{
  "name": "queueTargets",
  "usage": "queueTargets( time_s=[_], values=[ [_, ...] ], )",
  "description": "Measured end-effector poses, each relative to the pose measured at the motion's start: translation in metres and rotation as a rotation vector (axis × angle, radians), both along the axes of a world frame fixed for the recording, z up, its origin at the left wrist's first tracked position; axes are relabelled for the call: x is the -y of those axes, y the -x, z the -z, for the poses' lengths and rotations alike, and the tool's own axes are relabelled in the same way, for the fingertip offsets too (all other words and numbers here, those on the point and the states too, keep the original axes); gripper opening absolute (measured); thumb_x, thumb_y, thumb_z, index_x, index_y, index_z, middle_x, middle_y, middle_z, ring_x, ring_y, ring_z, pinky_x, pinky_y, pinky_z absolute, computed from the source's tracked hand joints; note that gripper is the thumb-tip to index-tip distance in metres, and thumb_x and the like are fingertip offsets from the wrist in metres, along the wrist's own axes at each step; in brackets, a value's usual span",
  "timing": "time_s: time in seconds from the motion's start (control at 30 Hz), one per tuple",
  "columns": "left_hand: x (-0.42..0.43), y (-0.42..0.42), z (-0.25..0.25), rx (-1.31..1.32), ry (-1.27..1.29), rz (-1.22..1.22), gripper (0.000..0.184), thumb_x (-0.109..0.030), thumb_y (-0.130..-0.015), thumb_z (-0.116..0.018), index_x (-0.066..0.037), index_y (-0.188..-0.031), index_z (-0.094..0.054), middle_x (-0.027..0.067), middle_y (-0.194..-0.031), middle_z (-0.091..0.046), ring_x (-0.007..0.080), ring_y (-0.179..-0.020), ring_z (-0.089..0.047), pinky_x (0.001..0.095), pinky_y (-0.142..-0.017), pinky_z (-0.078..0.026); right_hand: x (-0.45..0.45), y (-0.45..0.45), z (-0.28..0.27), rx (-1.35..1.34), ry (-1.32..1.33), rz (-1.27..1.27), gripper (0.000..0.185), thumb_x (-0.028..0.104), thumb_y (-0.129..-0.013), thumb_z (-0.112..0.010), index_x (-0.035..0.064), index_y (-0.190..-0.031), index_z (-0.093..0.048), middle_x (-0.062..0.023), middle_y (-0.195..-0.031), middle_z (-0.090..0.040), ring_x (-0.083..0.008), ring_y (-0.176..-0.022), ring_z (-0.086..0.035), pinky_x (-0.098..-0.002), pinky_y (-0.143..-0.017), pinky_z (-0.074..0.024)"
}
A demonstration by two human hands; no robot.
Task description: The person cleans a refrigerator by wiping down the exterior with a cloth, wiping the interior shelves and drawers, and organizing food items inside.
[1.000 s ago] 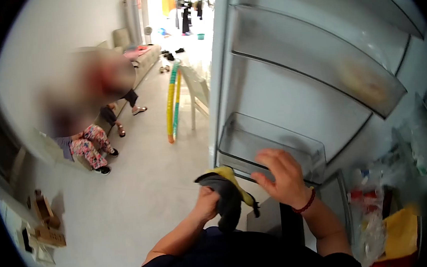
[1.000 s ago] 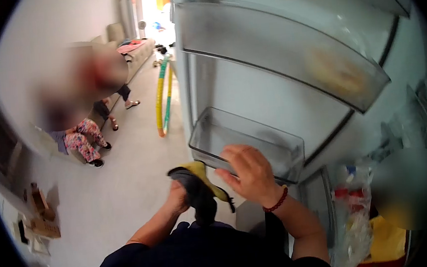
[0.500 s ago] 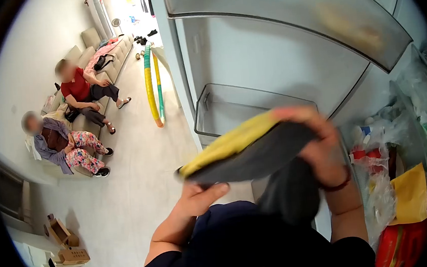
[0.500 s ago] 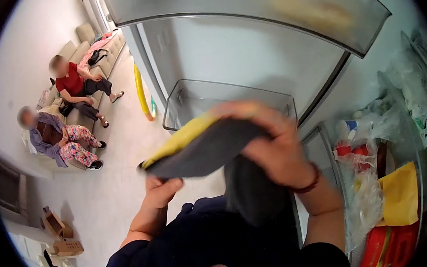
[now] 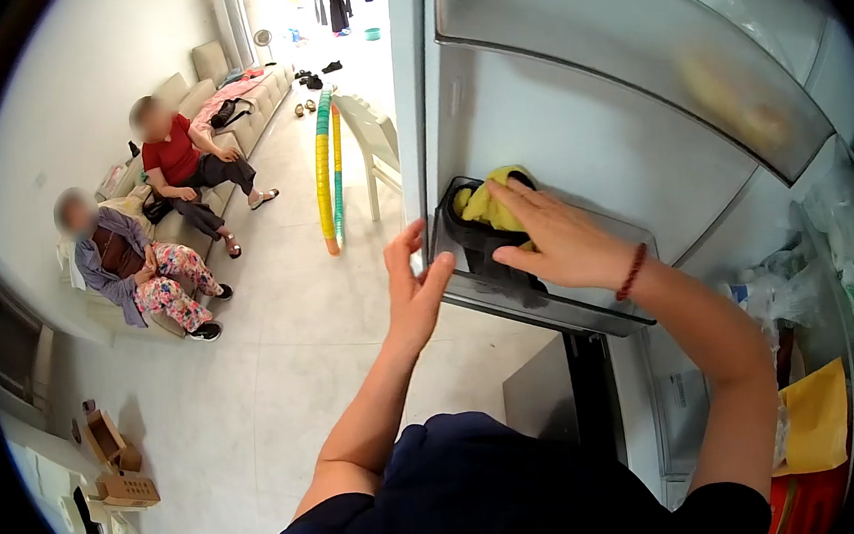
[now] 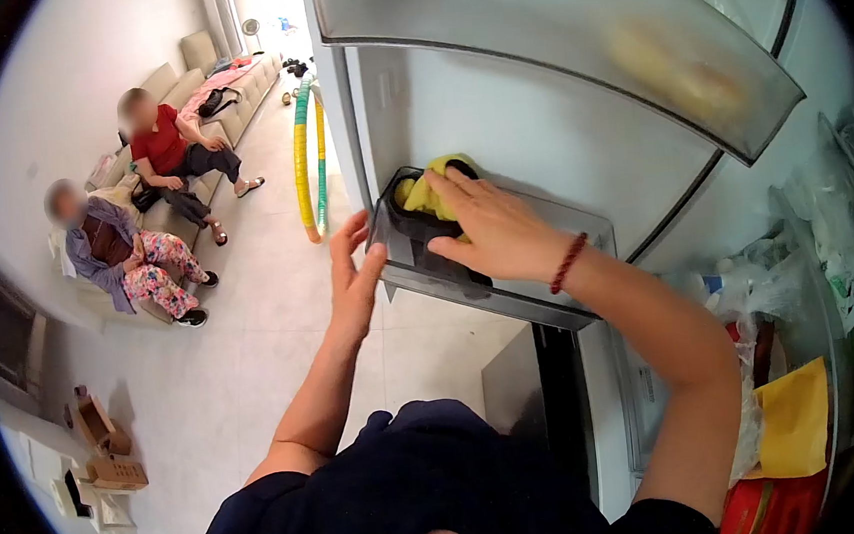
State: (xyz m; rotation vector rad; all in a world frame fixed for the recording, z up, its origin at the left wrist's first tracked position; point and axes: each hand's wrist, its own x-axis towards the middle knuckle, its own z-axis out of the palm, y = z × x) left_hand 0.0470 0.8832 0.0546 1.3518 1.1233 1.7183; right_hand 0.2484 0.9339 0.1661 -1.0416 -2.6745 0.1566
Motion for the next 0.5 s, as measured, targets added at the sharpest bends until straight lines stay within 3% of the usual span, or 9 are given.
queueTargets(
  time_s=[0.07,0.17,0.2,0.33,0.43,0.5],
  values=[
    [-0.009,-0.005,0.016,0.008,0.031,0.01,0.053,-0.018,-0.089,-0.06,-0.003,-0.137,-0.041,0.0115,-0.128,-0.041,0.0217,-0.121,-0.04,0.0349,-0.096,-0.042,-0.009,0.015,0.006,0.075,0.022,0.026,0.077,0.036,-0.087,-0.062,0.0009,-0.146,-0.027,-0.0235,-0.143,-0.038,-0.0392,-0.124,-0.043,-0.0412,-0.106,-0.0353],
    [-0.011,-0.01,0.005,0.267,0.056,0.147,0.05,-0.014,-0.088,-0.057,0.001,-0.134,-0.043,0.0109,-0.124,-0.043,0.0204,-0.113,-0.044,0.0313,-0.092,-0.044,-0.024,0.029,0.011,0.121,0.001,-0.039,0.082,0.036,-0.084,-0.063,-0.0008,-0.146,-0.025,-0.023,-0.141,-0.039,-0.0375,-0.118,-0.045,-0.0408,-0.103,-0.0384],
    [-0.008,-0.013,-0.003,0.277,0.046,0.143,0.048,-0.011,-0.086,-0.054,0.003,-0.131,-0.045,0.0107,-0.12,-0.044,0.0184,-0.106,-0.048,0.0305,-0.089,-0.045,-0.026,0.033,0.014,0.125,-0.03,-0.056,0.085,0.034,-0.082,-0.065,-0.002,-0.147,-0.023,-0.0231,-0.139,-0.04,-0.0366,-0.113,-0.045,-0.0403,-0.1,-0.0419],
    [-0.009,-0.012,0.001,0.228,0.02,0.119,0.047,-0.01,-0.085,-0.053,0.004,-0.129,-0.046,0.0106,-0.12,-0.044,0.0168,-0.103,-0.049,0.0294,-0.085,-0.046,-0.028,0.028,0.033,0.107,-0.184,-0.135,0.082,0.023,-0.079,-0.065,-0.0023,-0.146,-0.025,-0.023,-0.138,-0.041,-0.0376,-0.112,-0.046,-0.0398,-0.094,-0.0455],
    [-0.011,-0.013,0.007,0.213,0.003,0.106,0.046,-0.009,-0.085,-0.053,0.004,-0.129,-0.046,0.0103,-0.12,-0.044,0.017,-0.105,-0.048,0.0295,-0.084,-0.047,-0.026,0.023,0.04,0.149,-0.129,-0.136,0.078,0.021,-0.078,-0.064,-0.0026,-0.144,-0.028,-0.0222,-0.134,-0.045,-0.0375,-0.111,-0.047,-0.04,-0.094,-0.0455],
    [-0.011,-0.013,0.008,0.189,-0.016,0.093,0.046,-0.009,-0.085,-0.053,0.003,-0.128,-0.046,0.0103,-0.12,-0.043,0.0174,-0.106,-0.048,0.0298,-0.082,-0.048,-0.028,0.025,0.034,0.104,0.05,-0.089,0.072,0.021,-0.078,-0.063,-0.0029,-0.139,-0.033,-0.0225,-0.129,-0.048,-0.0374,-0.108,-0.049,-0.0407,-0.093,-0.0458]
  ],
)
